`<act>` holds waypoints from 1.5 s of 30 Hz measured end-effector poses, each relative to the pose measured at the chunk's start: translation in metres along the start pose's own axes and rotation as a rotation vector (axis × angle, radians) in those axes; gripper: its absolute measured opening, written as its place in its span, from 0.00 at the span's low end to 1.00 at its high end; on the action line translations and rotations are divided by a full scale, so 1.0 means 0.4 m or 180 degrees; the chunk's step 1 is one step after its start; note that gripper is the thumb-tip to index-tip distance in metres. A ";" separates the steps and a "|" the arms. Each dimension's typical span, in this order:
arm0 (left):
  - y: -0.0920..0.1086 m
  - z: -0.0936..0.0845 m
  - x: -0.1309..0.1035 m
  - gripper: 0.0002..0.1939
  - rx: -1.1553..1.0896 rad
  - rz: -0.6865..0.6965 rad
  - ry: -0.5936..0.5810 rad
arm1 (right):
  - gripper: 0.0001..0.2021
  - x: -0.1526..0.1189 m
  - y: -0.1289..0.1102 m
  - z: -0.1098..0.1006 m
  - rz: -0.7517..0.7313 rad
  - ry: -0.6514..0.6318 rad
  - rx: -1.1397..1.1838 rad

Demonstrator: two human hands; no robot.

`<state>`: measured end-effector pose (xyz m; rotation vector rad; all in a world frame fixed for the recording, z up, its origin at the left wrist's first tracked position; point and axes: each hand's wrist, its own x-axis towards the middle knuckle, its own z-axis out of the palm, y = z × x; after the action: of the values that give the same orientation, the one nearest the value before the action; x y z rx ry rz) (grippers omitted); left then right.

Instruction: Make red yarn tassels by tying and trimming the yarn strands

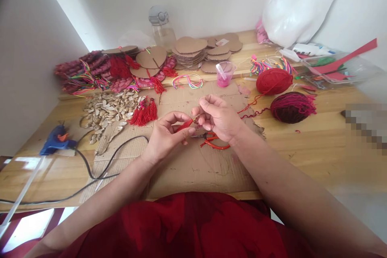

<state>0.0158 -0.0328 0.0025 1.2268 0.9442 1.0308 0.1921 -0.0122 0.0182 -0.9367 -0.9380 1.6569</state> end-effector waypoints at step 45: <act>-0.018 -0.034 0.014 0.08 0.2405 0.1927 0.0838 | 0.14 -0.003 0.024 0.007 -0.0129 0.0071 -0.1391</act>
<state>0.0050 -0.0242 -0.0063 2.1291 1.2617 1.3838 0.1862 -0.0159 0.0109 -1.2123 -1.3255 1.4283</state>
